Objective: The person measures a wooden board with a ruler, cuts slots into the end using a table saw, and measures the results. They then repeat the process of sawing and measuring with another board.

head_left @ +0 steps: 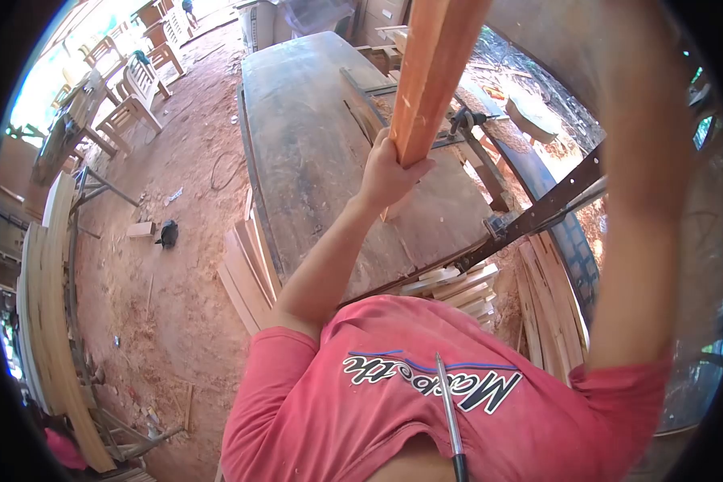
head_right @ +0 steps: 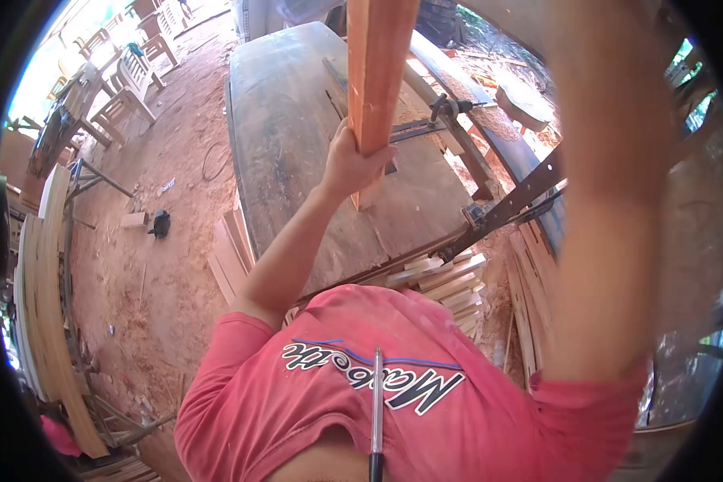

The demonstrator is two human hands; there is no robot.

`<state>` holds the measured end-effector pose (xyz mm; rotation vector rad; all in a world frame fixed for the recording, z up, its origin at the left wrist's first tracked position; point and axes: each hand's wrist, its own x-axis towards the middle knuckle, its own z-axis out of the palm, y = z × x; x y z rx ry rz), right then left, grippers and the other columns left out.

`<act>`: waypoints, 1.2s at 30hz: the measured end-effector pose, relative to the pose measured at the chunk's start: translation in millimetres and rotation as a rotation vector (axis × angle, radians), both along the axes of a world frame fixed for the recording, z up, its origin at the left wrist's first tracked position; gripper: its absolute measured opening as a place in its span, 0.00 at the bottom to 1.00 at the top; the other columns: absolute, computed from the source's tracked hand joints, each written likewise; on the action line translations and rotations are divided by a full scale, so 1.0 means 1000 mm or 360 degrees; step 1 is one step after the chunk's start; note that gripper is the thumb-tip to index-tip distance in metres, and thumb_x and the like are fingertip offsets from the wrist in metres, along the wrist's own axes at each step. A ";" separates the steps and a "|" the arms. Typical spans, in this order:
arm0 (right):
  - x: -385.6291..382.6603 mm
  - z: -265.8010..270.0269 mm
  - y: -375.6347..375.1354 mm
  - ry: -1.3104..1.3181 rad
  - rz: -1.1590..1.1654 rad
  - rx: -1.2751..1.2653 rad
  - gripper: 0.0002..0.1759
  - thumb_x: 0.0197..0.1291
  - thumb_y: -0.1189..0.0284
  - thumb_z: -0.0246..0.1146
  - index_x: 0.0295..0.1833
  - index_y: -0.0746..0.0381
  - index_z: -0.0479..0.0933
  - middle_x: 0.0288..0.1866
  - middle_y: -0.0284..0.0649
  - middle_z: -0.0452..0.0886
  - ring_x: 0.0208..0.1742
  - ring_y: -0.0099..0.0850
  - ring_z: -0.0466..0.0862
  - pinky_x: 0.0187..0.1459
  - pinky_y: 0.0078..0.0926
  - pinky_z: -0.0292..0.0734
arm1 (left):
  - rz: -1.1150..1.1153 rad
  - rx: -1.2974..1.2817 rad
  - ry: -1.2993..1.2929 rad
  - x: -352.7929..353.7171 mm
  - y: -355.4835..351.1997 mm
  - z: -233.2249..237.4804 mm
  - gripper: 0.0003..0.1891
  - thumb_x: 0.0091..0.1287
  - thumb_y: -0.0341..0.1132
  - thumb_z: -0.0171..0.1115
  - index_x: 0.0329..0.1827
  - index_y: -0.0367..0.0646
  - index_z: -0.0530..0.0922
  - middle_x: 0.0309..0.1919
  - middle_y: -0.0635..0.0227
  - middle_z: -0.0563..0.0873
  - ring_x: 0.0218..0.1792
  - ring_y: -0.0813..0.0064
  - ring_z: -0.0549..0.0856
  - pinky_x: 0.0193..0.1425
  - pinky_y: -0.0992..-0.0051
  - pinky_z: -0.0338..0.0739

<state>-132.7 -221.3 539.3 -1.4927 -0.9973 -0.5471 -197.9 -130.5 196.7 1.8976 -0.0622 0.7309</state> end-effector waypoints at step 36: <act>0.148 -0.200 0.093 0.0594 0.0298 0.0142 0.30 0.43 0.73 0.75 0.55 0.66 0.75 0.38 0.36 0.80 0.39 0.29 0.82 0.41 0.29 0.79 | 0.0091 -0.0621 0.0003 0.155 0.063 -0.082 0.30 0.55 0.31 0.80 0.58 0.37 0.73 0.47 0.68 0.84 0.47 0.79 0.82 0.51 0.75 0.78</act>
